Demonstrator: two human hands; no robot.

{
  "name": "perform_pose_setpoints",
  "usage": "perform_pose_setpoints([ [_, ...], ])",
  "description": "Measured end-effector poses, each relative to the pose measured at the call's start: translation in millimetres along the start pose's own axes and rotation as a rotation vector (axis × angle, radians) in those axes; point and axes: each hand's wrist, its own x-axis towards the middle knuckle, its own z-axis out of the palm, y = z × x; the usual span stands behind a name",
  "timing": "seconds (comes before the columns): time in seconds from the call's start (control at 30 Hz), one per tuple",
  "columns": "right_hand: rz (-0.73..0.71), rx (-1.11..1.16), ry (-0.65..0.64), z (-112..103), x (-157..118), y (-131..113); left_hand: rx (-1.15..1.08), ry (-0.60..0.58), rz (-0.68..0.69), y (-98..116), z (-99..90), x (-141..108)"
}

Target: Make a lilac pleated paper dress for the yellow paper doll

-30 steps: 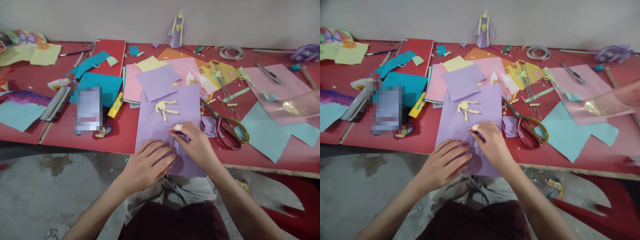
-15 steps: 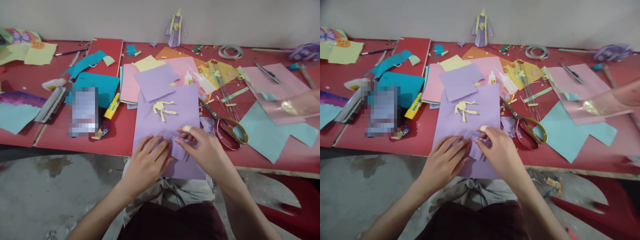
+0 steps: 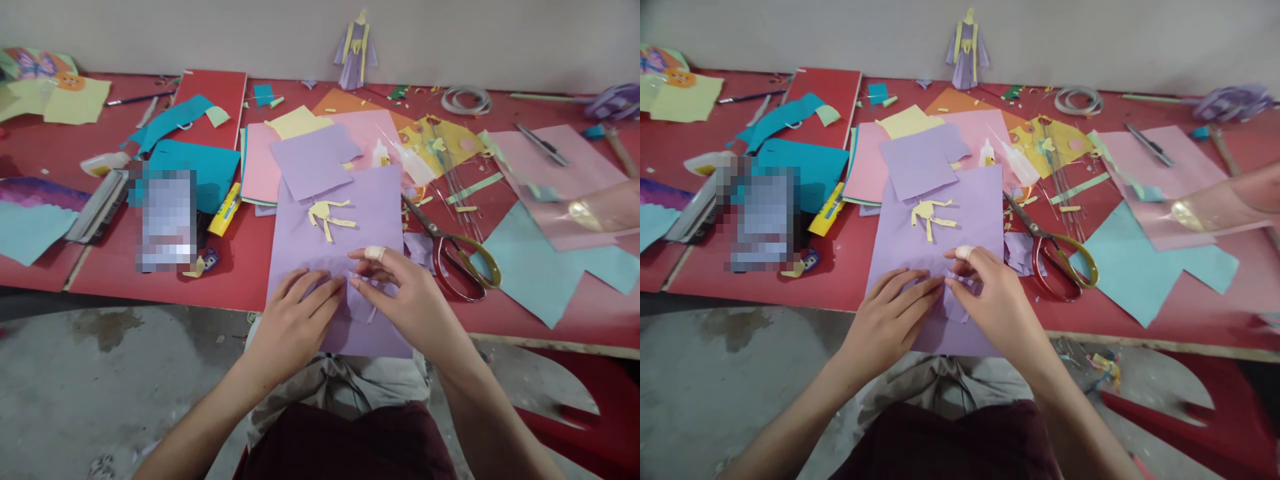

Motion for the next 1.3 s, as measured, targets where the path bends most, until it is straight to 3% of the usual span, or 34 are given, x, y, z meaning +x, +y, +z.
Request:
perform_pose_setpoints([
  [0.2,-0.037,-0.009,0.017,3,-1,2,-0.004,0.008,-0.017,1,0.8,2],
  [0.5,0.042,-0.076,-0.050,-5,0,1,-0.030,0.012,-0.049,2,2.8,1],
  [0.67,-0.010,-0.017,-0.041,0,1,0,-0.055,0.022,-0.079,4,4.0,3],
  [0.87,0.031,0.079,-0.070,0,2,3,-0.074,0.051,-0.113,6,5.1,5],
  [1.1,0.109,0.281,0.004,5,3,12,-0.090,0.047,-0.121,7,6.6,4],
  [1.3,0.012,0.168,0.093,12,1,11,-0.072,0.047,-0.115,6,6.8,3],
])
